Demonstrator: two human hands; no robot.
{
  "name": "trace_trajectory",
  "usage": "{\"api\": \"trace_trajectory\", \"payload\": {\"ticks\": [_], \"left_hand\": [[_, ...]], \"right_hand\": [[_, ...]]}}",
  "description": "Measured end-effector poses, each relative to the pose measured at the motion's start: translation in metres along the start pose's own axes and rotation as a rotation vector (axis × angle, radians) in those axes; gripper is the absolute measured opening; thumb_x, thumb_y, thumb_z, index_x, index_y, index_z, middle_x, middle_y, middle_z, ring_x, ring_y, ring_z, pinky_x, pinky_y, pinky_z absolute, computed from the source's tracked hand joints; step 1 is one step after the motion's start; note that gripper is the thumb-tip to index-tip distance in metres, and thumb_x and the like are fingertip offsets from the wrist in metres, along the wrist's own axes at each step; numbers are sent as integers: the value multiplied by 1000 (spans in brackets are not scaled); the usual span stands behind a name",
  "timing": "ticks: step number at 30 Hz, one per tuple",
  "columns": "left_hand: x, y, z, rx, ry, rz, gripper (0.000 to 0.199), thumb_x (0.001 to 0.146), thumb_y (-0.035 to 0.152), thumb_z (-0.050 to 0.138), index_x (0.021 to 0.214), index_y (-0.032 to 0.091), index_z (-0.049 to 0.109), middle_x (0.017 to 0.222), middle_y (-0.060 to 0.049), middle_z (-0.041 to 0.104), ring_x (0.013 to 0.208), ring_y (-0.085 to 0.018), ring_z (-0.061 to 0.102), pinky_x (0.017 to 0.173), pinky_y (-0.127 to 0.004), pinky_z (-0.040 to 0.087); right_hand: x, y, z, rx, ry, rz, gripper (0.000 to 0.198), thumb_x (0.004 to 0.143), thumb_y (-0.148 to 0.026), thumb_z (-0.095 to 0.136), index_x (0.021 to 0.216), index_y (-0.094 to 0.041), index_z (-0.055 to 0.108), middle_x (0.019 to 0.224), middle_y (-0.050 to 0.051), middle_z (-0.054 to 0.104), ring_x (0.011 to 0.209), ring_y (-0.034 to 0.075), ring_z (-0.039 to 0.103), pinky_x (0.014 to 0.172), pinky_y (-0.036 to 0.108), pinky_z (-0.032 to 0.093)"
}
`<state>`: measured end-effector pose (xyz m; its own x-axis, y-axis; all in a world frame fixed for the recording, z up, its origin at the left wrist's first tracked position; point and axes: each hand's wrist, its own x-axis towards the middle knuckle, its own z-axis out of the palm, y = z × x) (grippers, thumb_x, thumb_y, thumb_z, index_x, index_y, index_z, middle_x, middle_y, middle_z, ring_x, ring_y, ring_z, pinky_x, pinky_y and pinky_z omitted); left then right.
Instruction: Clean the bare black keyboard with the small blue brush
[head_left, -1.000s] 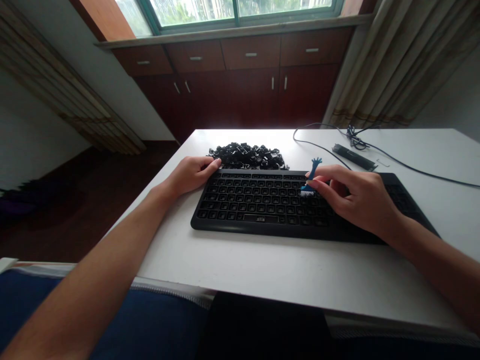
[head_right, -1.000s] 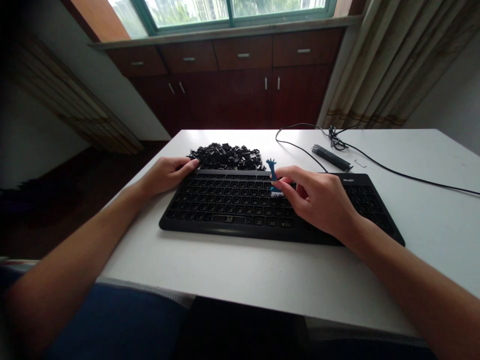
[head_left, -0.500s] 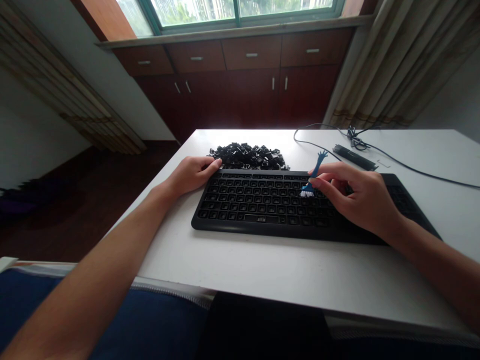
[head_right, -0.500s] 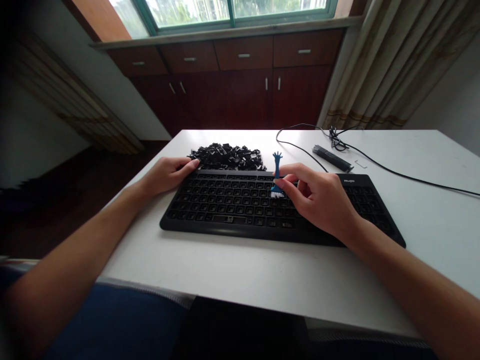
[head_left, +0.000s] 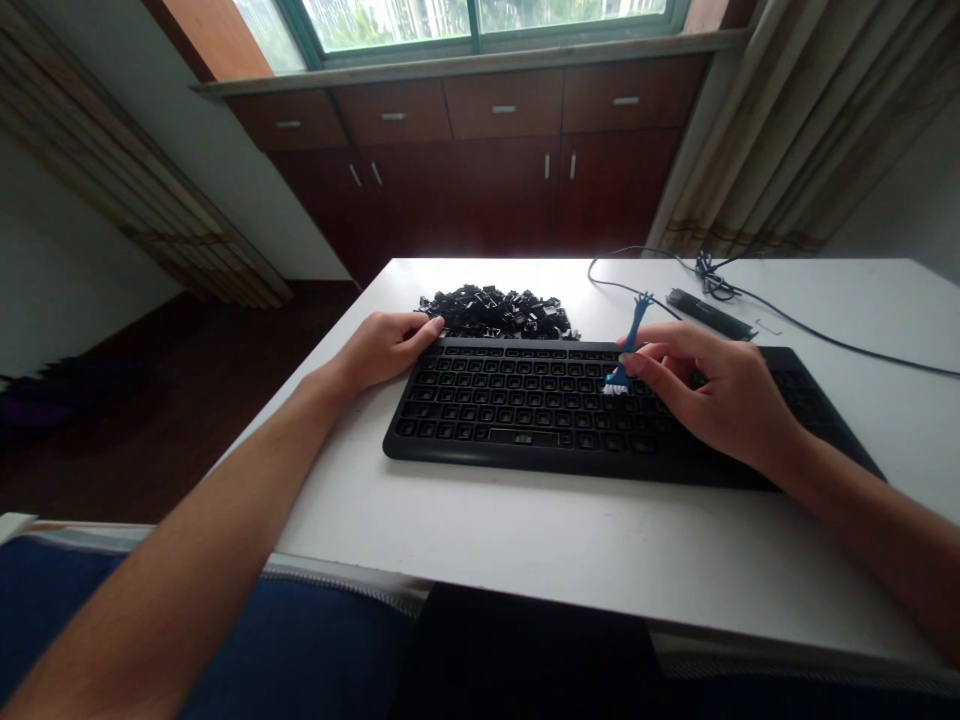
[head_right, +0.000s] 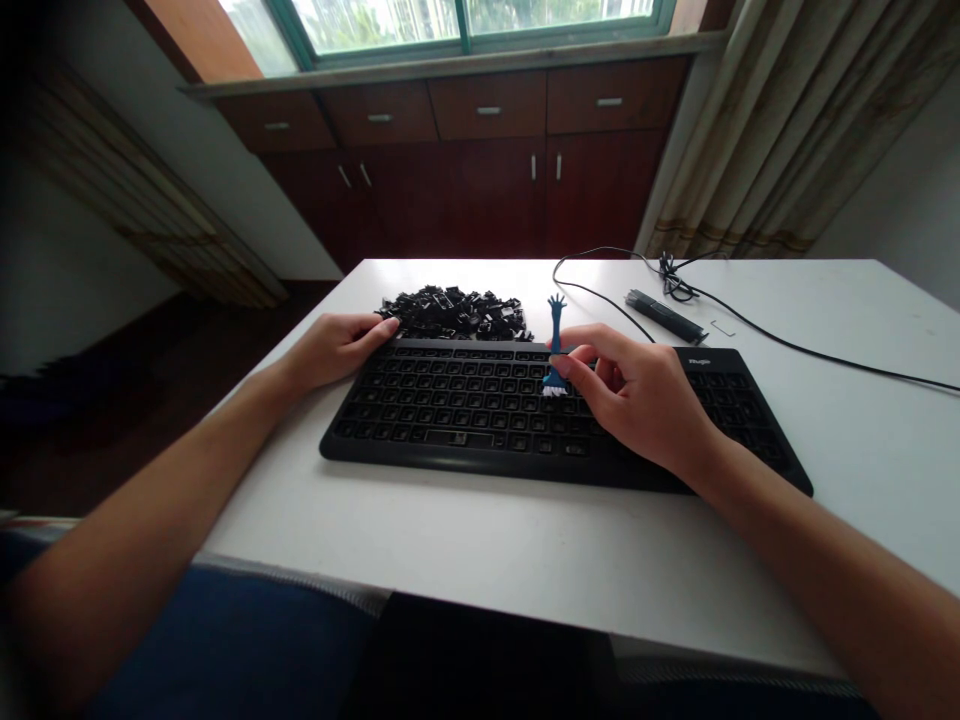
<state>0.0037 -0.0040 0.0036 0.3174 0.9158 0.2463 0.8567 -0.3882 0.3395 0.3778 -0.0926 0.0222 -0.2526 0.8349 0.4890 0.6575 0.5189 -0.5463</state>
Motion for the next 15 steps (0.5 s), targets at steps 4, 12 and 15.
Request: {"api": "trace_trajectory", "payload": {"ticks": [4,12,15], "left_hand": [[0,0,0,-2,-4,4,47,92,51,40,58,19,43,54,3,36,52,-11,34,54,-27,26],[0,1,0,2,-10,-3,47,92,50,39,58,19,42,54,2,35,53,-11,34,55,-27,26],[0,1,-1,6,-12,-1,47,92,50,39,58,19,42,54,2,36,53,-11,35,56,-27,26]], "right_hand": [[1,1,1,20,-15,15,26,87,-40,63,107,-23,67,75,1,70,49,9,49,46,25,41],[1,0,1,68,-43,51,30,87,-41,62,111,-23,67,77,1,70,48,9,46,43,25,38],[0,2,1,100,-36,79,33,86,-43,63,112,-24,66,79,2,71,51,10,49,44,26,40]]}}
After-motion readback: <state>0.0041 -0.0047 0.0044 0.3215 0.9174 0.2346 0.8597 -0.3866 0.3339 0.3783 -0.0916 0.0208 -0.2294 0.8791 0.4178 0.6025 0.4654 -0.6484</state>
